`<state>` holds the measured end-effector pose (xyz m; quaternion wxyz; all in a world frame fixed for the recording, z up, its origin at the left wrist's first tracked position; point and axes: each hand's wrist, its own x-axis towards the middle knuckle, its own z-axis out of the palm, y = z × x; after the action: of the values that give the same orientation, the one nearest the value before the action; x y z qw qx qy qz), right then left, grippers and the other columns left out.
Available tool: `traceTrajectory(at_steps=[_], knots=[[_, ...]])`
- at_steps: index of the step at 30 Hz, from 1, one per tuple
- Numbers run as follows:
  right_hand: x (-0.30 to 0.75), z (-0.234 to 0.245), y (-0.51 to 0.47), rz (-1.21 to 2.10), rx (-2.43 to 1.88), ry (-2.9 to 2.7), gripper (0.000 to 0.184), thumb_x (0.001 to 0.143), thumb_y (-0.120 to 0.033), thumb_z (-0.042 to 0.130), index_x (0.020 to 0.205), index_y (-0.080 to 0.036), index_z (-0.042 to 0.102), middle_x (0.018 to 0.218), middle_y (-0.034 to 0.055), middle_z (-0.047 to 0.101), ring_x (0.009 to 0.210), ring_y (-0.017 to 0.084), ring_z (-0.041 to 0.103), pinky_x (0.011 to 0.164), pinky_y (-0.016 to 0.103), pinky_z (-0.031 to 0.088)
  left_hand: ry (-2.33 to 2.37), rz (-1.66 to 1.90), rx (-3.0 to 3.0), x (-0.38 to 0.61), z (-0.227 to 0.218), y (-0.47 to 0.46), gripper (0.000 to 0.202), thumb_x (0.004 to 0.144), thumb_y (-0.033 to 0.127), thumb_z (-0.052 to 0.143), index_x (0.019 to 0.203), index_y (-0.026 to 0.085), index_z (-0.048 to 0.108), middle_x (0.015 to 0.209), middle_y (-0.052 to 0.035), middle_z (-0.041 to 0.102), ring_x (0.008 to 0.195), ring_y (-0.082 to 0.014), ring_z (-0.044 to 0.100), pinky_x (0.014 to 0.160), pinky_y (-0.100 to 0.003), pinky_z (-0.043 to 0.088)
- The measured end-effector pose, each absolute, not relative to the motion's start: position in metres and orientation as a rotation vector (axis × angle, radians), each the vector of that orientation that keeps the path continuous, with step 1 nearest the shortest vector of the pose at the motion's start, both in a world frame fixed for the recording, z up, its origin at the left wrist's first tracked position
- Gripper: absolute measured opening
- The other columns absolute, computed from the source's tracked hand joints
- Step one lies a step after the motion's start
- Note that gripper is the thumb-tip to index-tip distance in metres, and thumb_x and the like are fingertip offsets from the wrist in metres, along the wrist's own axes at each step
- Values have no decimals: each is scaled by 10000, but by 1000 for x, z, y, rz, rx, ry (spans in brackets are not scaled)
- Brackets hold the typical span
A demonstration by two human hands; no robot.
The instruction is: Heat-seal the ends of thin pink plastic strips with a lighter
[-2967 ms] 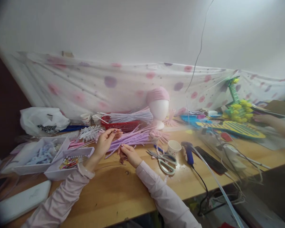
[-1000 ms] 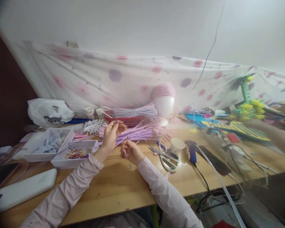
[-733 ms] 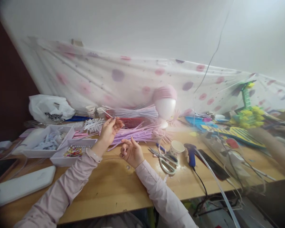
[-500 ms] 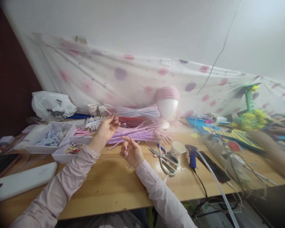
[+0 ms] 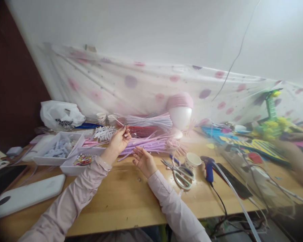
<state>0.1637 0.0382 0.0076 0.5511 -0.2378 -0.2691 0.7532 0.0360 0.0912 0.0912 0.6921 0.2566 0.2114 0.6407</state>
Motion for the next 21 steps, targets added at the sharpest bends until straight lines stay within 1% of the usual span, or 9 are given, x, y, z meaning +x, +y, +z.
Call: traceTrajectory(at_steps=[2, 4, 7, 9, 11, 13, 15, 18, 21], knots=[[163, 8, 38, 1791, -587, -669, 214, 861, -358, 527, 931, -190, 639, 922, 48, 677, 734, 130, 601, 615, 250, 446, 471, 1444, 597, 39, 90, 88, 116, 820, 122, 567, 706, 142, 571, 551, 44, 509, 407, -11, 365, 419, -136, 304], [162, 10, 37, 1829, -601, -729, 314, 871, -446, 492, 924, -170, 633, 884, 56, 673, 715, 136, 604, 603, 257, 446, 469, 1447, 626, 44, 88, 84, 109, 822, 124, 561, 715, 139, 575, 554, 44, 514, 415, -12, 371, 422, -132, 300], [160, 12, 34, 1890, -606, -837, 437, 860, -561, 449, 816, -153, 600, 689, 29, 619, 589, 128, 564, 556, 257, 427, 463, 1415, 675, 56, 82, 77, 86, 810, 136, 576, 724, 130, 586, 553, 40, 521, 424, -16, 382, 420, -135, 296], [160, 12, 34, 1927, -586, -875, 438, 855, -580, 447, 743, -168, 543, 538, -32, 500, 447, 93, 446, 487, 232, 378, 456, 1381, 702, 63, 77, 72, 74, 797, 146, 595, 727, 125, 589, 562, 34, 532, 432, -21, 402, 425, -141, 307], [161, 12, 34, 1965, -548, -878, 409, 856, -564, 460, 713, -182, 482, 470, -85, 349, 366, 61, 263, 413, 193, 282, 449, 1350, 717, 67, 74, 69, 78, 798, 150, 595, 725, 121, 590, 565, 28, 541, 450, -30, 439, 447, -148, 338], [163, 12, 34, 1981, -510, -876, 381, 849, -535, 496, 702, -189, 431, 475, -105, 245, 371, 52, 124, 373, 172, 167, 447, 1331, 716, 68, 73, 68, 88, 811, 143, 574, 727, 122, 589, 572, 22, 555, 486, -44, 494, 496, -160, 392], [164, 12, 34, 1982, -492, -892, 383, 829, -516, 534, 687, -197, 377, 498, -105, 206, 395, 55, 62, 364, 173, 90, 449, 1318, 698, 68, 74, 68, 99, 825, 126, 545, 734, 123, 584, 599, 10, 582, 539, -61, 552, 563, -181, 444], [164, 13, 33, 1965, -501, -935, 427, 803, -525, 563, 672, -209, 307, 520, -102, 197, 411, 59, 38, 361, 181, 53, 455, 1300, 659, 65, 77, 68, 115, 837, 96, 508, 749, 126, 578, 645, -10, 620, 591, -82, 601, 626, -217, 484], [163, 14, 32, 1914, -531, -965, 470, 765, -547, 599, 669, -213, 282, 520, -104, 191, 415, 59, 34, 359, 184, 35, 464, 1293, 622, 63, 78, 68, 120, 835, 79, 499, 758, 129, 576, 630, -6, 618, 572, -85, 601, 641, -239, 499]])
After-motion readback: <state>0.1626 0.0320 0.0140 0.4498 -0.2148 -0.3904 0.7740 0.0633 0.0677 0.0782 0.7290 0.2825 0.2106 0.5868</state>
